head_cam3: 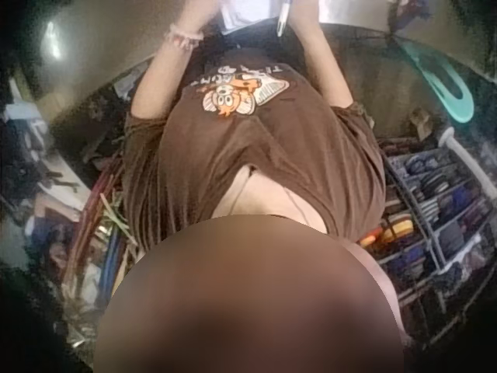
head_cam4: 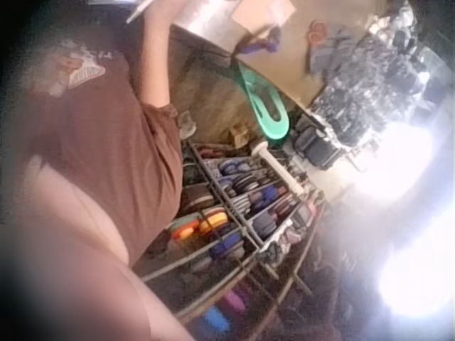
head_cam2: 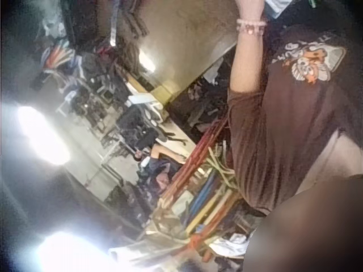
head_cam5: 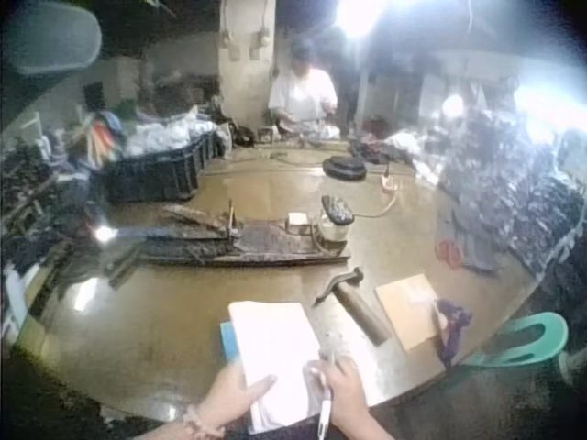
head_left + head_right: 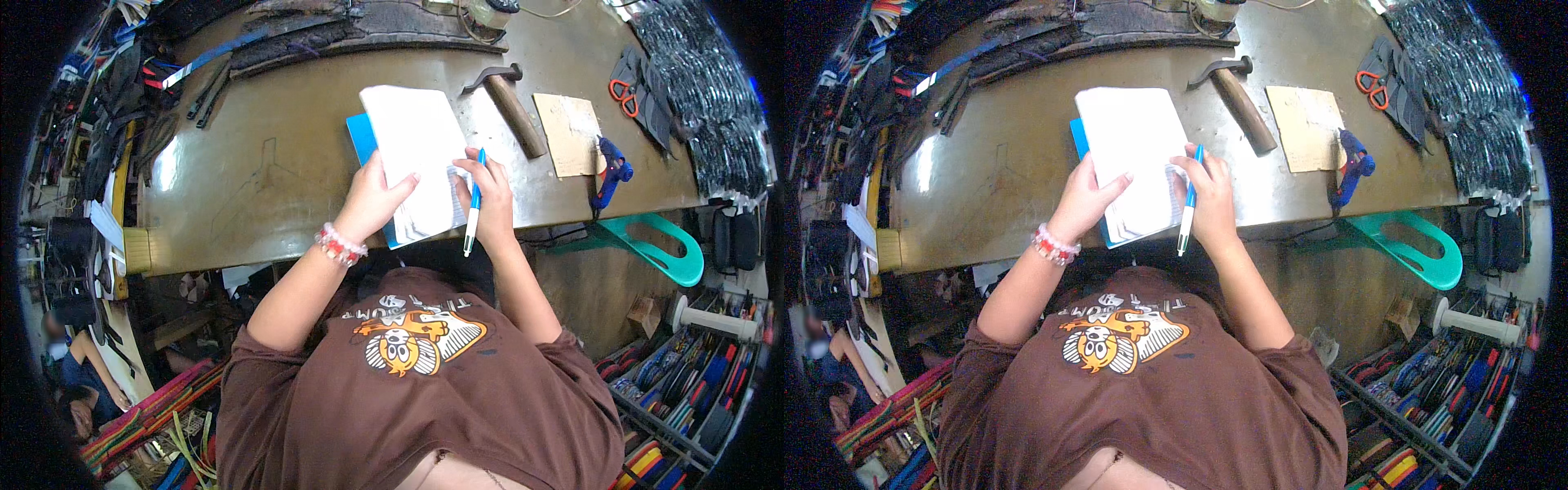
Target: The person assembles black fabric straps by attaching plastic buckles with a hot glue gun. They measure and mark a strap using a ruler and pencil, then retrieve a hat from a shelf and place it on the table. The workspace contains tools, materials, and finished items.
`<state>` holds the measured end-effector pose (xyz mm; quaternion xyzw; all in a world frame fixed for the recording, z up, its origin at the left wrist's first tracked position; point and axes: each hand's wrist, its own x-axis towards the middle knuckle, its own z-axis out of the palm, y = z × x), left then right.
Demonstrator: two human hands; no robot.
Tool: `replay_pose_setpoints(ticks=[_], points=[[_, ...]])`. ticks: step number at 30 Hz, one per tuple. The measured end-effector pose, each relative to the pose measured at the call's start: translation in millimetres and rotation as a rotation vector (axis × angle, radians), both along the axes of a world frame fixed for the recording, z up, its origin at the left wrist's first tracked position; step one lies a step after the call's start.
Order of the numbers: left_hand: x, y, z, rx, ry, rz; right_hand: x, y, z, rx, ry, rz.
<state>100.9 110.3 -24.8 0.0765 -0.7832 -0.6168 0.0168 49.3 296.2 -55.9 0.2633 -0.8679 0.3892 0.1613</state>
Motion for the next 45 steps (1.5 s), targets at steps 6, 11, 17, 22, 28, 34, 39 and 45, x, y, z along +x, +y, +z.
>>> replay_pose_setpoints(ticks=[6,11,17,22,28,34,39,45], points=[[-6,-2,41,0.458,0.101,-0.185,-18,24,0,-1.121,-0.623,0.096],[30,-32,85,0.598,0.231,-0.269,-24,6,4,-1.084,-0.766,0.327],[73,-107,71,0.639,0.224,-0.024,-19,-17,23,-0.933,-0.872,0.365],[82,-99,46,0.672,0.245,-0.088,0,-37,31,-0.626,-0.829,0.185],[97,-31,-26,0.401,0.017,-0.519,5,-36,14,-0.260,-0.595,0.153],[181,-105,-118,1.002,-0.372,0.317,4,36,24,-0.411,-0.704,-0.053],[157,-127,-177,1.430,0.031,0.698,14,74,55,-0.079,-0.523,0.036],[209,-111,-203,1.313,0.083,0.561,17,65,77,-0.121,-0.577,0.106]])
